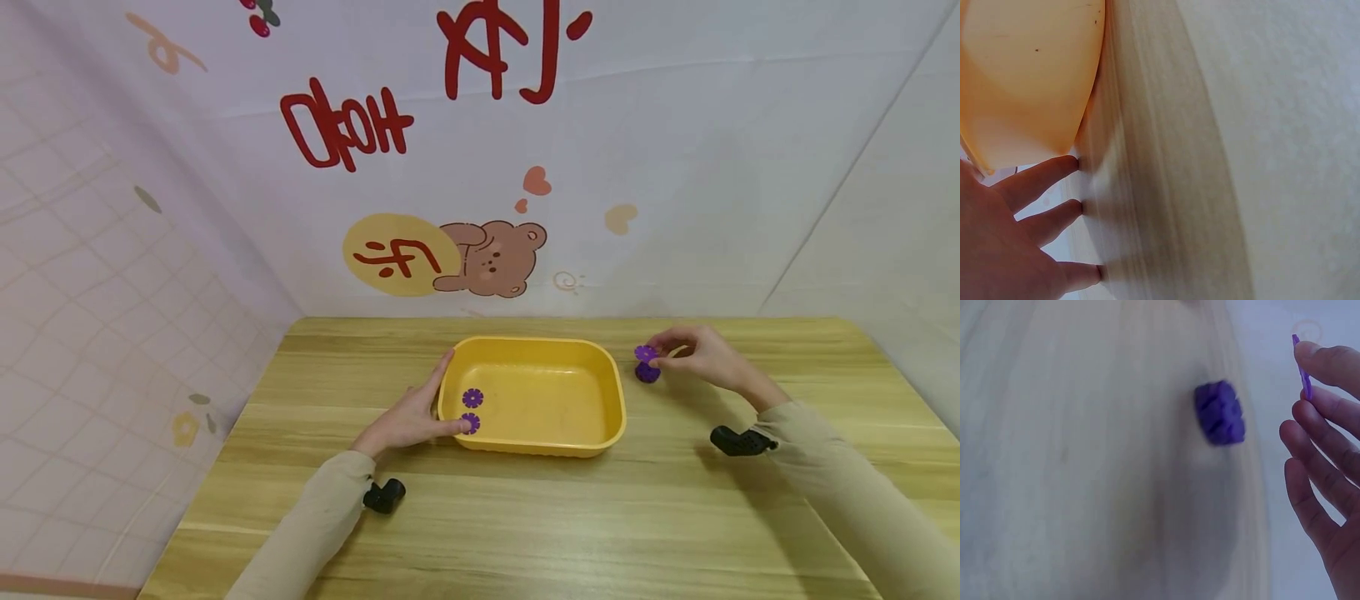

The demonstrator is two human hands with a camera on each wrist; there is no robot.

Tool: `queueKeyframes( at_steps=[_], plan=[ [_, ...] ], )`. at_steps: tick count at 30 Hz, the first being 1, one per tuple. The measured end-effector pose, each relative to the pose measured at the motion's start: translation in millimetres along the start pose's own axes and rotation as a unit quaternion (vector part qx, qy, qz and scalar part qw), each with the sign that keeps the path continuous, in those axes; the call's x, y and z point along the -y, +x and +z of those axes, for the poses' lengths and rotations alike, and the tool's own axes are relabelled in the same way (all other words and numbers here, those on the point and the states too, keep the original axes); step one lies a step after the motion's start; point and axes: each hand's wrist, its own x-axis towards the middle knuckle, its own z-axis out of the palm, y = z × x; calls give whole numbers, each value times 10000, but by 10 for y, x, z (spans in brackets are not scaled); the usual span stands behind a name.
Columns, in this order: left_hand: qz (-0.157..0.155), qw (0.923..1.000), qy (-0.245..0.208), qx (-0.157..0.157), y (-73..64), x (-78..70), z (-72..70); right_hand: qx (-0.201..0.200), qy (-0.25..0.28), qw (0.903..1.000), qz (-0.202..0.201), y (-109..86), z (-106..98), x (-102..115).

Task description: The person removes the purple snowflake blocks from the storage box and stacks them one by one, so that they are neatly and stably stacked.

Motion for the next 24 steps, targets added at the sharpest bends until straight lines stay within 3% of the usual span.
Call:
queueKeyframes(
  at_steps=[15, 24],
  plan=[
    [89, 9999, -45, -47, -10, -7, 3, -66, 352, 9991, 226, -154, 70, -244],
    [107, 9999, 21, -49, -4, 14, 5, -6, 121, 9999, 101, -130, 114, -286]
  ],
)
